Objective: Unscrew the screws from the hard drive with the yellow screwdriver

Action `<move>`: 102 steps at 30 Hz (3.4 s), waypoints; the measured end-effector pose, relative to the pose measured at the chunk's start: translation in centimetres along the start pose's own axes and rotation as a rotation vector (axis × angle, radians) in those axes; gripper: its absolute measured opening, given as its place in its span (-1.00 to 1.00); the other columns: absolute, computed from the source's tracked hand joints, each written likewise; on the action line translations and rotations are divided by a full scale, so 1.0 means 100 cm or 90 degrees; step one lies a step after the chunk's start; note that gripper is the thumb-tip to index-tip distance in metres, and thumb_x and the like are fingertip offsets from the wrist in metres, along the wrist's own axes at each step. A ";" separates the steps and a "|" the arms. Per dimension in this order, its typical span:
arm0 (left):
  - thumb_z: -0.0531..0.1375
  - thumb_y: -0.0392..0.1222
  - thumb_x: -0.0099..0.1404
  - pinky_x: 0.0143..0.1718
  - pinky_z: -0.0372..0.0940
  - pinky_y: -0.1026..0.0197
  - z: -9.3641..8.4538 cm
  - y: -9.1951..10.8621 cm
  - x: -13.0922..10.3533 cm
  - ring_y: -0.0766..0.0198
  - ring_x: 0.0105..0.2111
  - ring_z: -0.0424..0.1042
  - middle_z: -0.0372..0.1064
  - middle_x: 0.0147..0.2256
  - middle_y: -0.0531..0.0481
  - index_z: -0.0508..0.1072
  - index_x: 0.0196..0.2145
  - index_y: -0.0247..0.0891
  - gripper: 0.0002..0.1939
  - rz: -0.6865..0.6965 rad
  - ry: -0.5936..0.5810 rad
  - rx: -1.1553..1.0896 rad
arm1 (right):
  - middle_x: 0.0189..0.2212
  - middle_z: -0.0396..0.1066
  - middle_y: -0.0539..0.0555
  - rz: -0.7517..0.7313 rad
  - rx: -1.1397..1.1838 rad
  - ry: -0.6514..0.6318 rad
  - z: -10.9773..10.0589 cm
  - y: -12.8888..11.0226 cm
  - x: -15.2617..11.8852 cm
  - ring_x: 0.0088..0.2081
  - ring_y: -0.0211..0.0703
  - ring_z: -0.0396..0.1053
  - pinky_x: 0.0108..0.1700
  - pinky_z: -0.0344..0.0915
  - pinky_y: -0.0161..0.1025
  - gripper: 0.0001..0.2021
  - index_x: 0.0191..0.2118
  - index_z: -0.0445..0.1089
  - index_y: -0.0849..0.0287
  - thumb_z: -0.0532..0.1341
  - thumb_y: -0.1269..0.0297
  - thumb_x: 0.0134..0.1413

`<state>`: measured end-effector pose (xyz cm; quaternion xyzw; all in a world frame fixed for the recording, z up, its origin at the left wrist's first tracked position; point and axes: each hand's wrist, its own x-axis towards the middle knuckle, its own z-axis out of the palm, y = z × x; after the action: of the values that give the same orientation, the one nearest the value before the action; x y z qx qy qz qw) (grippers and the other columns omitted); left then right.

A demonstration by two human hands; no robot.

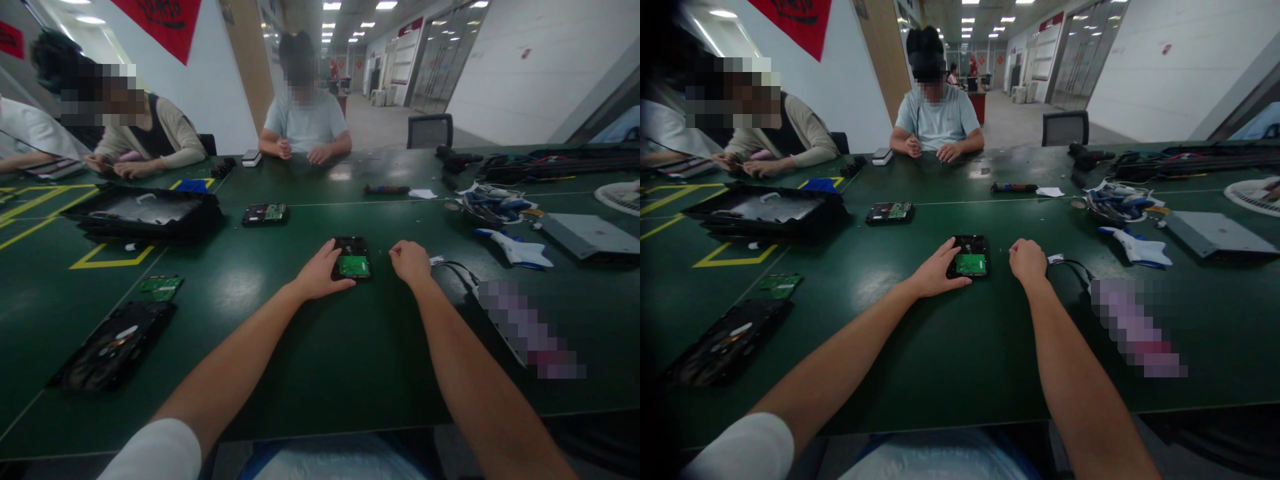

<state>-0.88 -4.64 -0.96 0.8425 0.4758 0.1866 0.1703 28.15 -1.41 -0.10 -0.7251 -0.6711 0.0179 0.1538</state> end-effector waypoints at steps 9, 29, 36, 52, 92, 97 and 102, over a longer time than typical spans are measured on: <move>0.26 0.39 0.28 0.49 -0.04 -0.17 -0.003 -0.005 0.001 -0.06 0.50 -0.05 0.10 0.45 -0.23 0.28 0.38 -0.24 -0.09 0.067 0.041 -0.067 | -0.21 0.49 0.12 -0.257 0.168 0.055 -0.010 -0.041 -0.018 -0.15 -0.07 0.44 -0.04 0.30 -0.14 -0.84 -0.17 0.56 0.12 0.21 0.27 0.35; 0.27 0.26 0.33 0.48 0.02 -0.12 -0.002 -0.007 0.003 -0.02 0.50 -0.03 0.13 0.43 -0.24 0.39 0.31 -0.27 -0.24 0.097 0.047 -0.074 | -0.06 0.43 0.14 -0.283 0.075 0.002 -0.002 -0.077 -0.025 -0.18 -0.06 0.44 -0.20 0.29 -0.14 -0.79 -0.12 0.58 0.06 0.19 0.19 0.40; 0.27 0.26 0.33 0.48 0.03 -0.16 -0.003 -0.006 0.002 -0.03 0.50 -0.05 0.10 0.45 -0.21 0.38 0.31 -0.24 -0.25 0.085 0.035 -0.072 | -0.02 0.44 0.16 -0.287 0.060 -0.008 -0.001 -0.075 -0.028 -0.19 -0.07 0.44 -0.21 0.30 -0.13 -0.73 -0.08 0.59 0.07 0.12 0.24 0.43; 0.27 0.26 0.33 0.49 0.01 -0.17 -0.003 -0.003 0.002 -0.05 0.50 -0.05 0.12 0.44 -0.21 0.39 0.30 -0.25 -0.25 0.088 0.042 -0.067 | -0.03 0.43 0.21 -0.258 0.129 0.031 -0.012 -0.070 -0.030 -0.11 0.02 0.46 -0.07 0.37 -0.09 -0.73 0.02 0.51 0.12 0.11 0.33 0.34; 0.28 0.35 0.28 0.48 0.02 -0.15 -0.001 -0.006 0.004 -0.04 0.50 -0.05 0.12 0.44 -0.21 0.38 0.31 -0.21 -0.18 0.073 0.030 -0.080 | 0.18 0.44 0.30 -0.165 0.304 0.233 -0.033 -0.031 -0.019 0.10 0.13 0.50 0.16 0.44 0.05 -0.37 0.45 0.03 0.16 0.12 0.29 0.31; 0.28 0.35 0.28 0.47 0.03 -0.19 0.000 -0.006 0.005 -0.06 0.50 -0.04 0.12 0.44 -0.20 0.37 0.32 -0.18 -0.19 0.067 0.030 -0.081 | 0.21 0.41 0.32 -0.143 0.293 0.220 -0.034 -0.029 -0.019 0.14 0.17 0.48 0.16 0.43 0.09 -0.33 0.49 -0.05 0.14 0.10 0.28 0.33; 0.28 0.34 0.28 0.47 0.02 -0.17 0.001 -0.007 0.005 -0.05 0.50 -0.04 0.12 0.44 -0.21 0.36 0.32 -0.20 -0.19 0.072 0.033 -0.076 | 0.36 0.26 0.31 -0.180 0.282 0.243 -0.035 -0.028 -0.018 0.23 0.15 0.42 0.21 0.41 0.08 -0.34 0.48 -0.03 0.15 0.12 0.29 0.32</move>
<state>-1.13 -3.87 -1.35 0.8512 0.4198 0.2457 0.1974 26.08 -3.75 3.59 -0.5641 -0.7039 0.0057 0.4316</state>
